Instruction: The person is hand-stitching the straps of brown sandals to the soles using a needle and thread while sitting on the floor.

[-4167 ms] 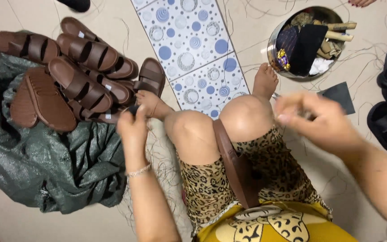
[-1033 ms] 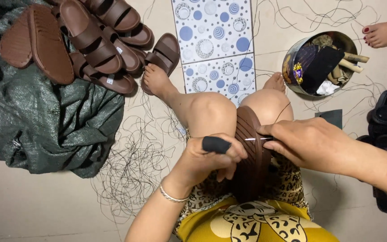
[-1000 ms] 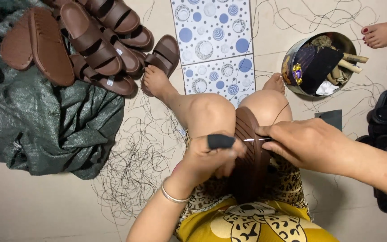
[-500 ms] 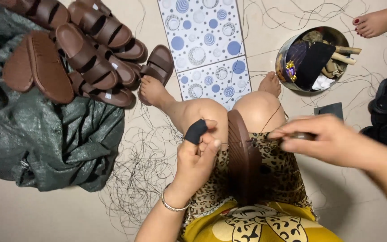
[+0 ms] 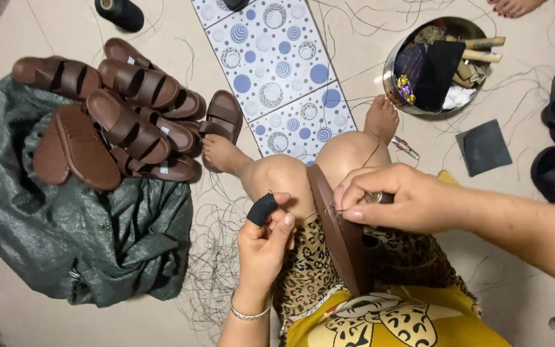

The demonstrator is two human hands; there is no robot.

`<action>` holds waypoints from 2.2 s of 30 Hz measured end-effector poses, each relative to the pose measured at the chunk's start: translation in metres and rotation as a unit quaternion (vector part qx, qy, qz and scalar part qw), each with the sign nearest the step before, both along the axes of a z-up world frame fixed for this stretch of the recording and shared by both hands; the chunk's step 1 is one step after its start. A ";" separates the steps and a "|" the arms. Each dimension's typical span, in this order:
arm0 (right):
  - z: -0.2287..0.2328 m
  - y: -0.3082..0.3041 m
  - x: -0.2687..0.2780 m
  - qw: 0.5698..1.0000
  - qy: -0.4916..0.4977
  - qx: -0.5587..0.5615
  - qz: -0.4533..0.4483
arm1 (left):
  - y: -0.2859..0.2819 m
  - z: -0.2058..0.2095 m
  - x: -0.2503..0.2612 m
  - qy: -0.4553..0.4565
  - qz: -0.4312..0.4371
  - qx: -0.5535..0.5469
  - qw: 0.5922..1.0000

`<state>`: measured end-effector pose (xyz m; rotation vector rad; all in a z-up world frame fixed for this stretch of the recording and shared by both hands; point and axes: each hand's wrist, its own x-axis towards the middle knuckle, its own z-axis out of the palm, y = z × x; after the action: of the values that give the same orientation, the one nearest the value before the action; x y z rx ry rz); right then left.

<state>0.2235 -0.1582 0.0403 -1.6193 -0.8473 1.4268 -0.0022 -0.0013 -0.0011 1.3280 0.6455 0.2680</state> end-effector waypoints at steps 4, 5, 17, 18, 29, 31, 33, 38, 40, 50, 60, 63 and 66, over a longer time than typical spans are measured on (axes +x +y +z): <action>-0.001 -0.005 0.010 0.963 -0.112 -0.008 0.245 | 0.007 0.001 -0.004 0.034 -0.007 0.007 0.999; 0.003 -0.006 0.010 0.890 -0.245 -0.096 0.372 | 0.008 -0.001 -0.006 0.027 -0.006 -0.003 1.000; -0.093 -0.075 0.087 0.754 -0.637 0.110 -0.120 | 0.064 -0.068 -0.077 0.222 0.062 0.570 0.788; -0.087 -0.085 0.099 0.753 -0.637 0.110 -0.121 | 0.070 -0.054 -0.074 0.221 0.061 0.571 0.788; -0.033 -0.016 -0.008 0.932 -0.273 0.239 0.019 | -0.001 0.007 -0.007 0.269 -0.324 0.176 0.890; -0.041 -0.024 -0.006 0.926 -0.312 0.206 0.056 | -0.002 0.014 -0.002 0.141 -0.352 0.095 0.921; -0.044 -0.028 -0.008 0.918 -0.343 0.172 0.099 | -0.005 0.017 0.001 0.013 -0.368 0.005 0.930; -0.044 -0.016 -0.015 0.863 -0.450 0.228 -0.005 | -0.011 -0.003 0.004 0.071 -0.168 0.461 0.869; -0.049 -0.013 -0.018 0.876 -0.423 0.228 -0.020 | -0.011 0.007 0.006 0.084 -0.185 0.493 0.846; -0.029 0.006 -0.020 0.964 0.230 -0.068 -0.113 | -0.018 0.009 0.007 0.025 -0.284 0.388 0.876; -0.040 -0.005 0.005 0.996 0.006 0.092 -0.018 | -0.003 -0.006 -0.018 0.014 -0.336 0.152 0.929; -0.006 -0.011 0.038 0.947 -0.103 -0.249 -0.174 | 0.034 -0.007 -0.043 -0.040 -0.349 -0.176 0.920; 0.006 -0.031 0.041 0.923 -0.268 -0.210 -0.182 | 0.063 -0.010 -0.058 0.188 0.026 -0.009 0.982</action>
<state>0.2644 -0.1890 0.0468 -2.4169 -0.4938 0.9454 -0.0606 0.0614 -0.0107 1.3583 0.9988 0.0497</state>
